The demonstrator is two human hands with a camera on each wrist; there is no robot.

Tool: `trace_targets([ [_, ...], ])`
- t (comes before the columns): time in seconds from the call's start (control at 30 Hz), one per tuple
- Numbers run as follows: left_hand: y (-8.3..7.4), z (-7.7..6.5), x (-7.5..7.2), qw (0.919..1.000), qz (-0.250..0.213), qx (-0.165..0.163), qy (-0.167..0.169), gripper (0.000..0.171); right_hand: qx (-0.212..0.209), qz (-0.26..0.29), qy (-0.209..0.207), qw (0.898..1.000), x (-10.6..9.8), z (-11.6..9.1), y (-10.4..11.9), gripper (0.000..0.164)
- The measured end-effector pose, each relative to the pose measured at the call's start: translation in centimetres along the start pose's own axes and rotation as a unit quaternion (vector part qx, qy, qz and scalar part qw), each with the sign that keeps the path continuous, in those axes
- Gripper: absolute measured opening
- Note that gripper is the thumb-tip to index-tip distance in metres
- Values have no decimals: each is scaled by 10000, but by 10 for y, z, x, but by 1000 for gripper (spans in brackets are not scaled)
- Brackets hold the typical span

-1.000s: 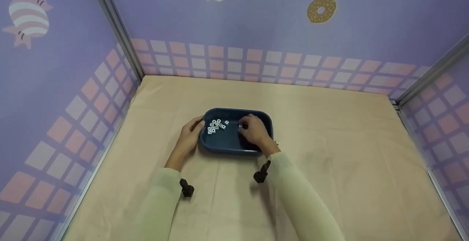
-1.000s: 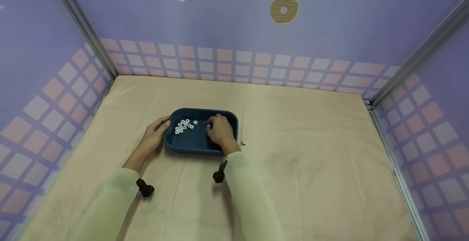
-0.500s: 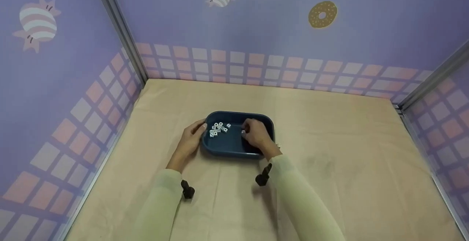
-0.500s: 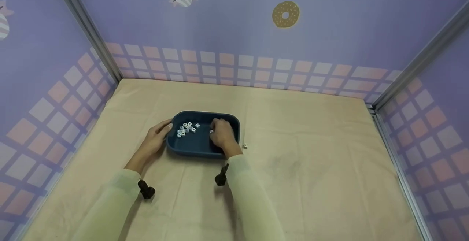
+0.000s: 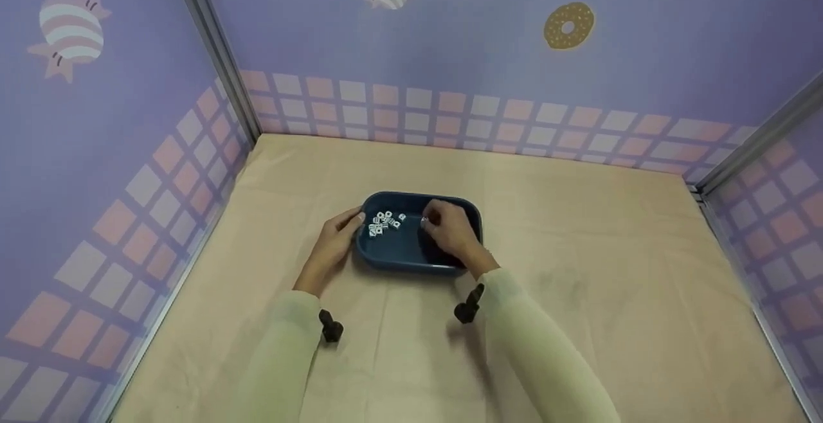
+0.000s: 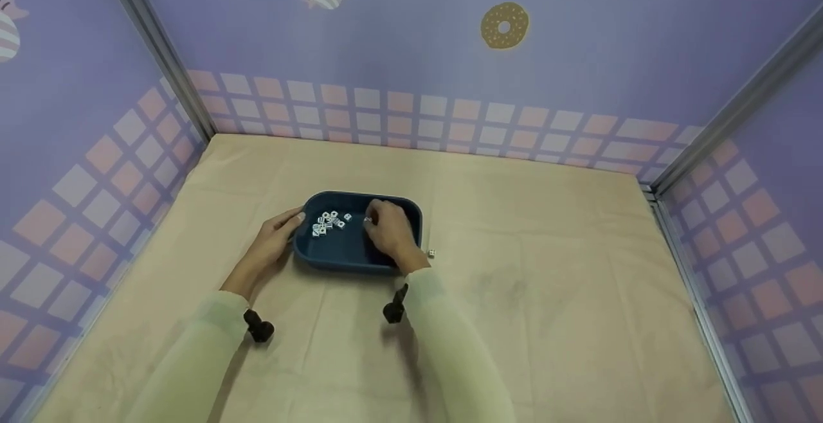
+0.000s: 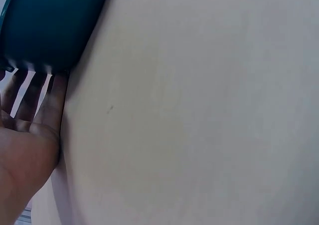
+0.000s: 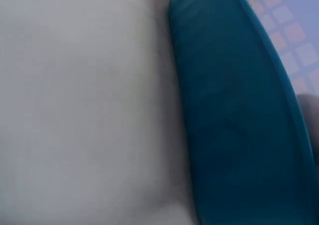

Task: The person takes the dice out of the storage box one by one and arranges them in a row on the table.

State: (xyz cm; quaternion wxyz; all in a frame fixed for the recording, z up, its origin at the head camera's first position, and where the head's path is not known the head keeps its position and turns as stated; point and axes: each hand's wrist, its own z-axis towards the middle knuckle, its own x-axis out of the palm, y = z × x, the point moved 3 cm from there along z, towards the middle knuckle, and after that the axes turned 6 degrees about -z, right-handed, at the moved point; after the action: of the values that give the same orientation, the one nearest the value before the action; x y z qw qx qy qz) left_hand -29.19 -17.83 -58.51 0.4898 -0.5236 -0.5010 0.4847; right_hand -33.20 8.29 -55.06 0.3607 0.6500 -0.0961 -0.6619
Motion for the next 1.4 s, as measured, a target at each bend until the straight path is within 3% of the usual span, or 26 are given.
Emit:
trace_targets([
  [0.1, 4, 4, -2, 9999, -22, -15, -102, 51, -585, 301, -93, 9978, -19, -1, 8, 7],
  [0.2, 4, 4, -6, 9999, -23, -30, -141, 52, -850, 540, -224, 9947, -46, -8, 11, 9],
  [0.33, 2, 4, -9, 9996, -243, -101, -52, 54, -795, 615, -478, 9938, -79, -24, -5, 11],
  [0.47, -1, 5, -11, 9997, -148, -139, -104, 55, -667, 597, -620, 9941, -92, -43, -36, 8],
  [0.63, -3, 4, -10, 9999, -9, -68, -140, 55, -238, 731, -556, 9955, -86, -68, -78, 7],
  [0.8, 0, 3, -9, 9998, -56, -113, -149, 56, 134, 816, -203, 9964, -71, -84, -103, 11],
  [1.0, 4, 2, -7, 9997, -85, -175, -166, 56, 212, 808, -3, 9965, -62, -91, -113, 16],
  [1.4, 8, 3, -2, 9998, 153, 13, -87, 54, 407, 831, 108, 9957, -57, -95, -123, 14],
])
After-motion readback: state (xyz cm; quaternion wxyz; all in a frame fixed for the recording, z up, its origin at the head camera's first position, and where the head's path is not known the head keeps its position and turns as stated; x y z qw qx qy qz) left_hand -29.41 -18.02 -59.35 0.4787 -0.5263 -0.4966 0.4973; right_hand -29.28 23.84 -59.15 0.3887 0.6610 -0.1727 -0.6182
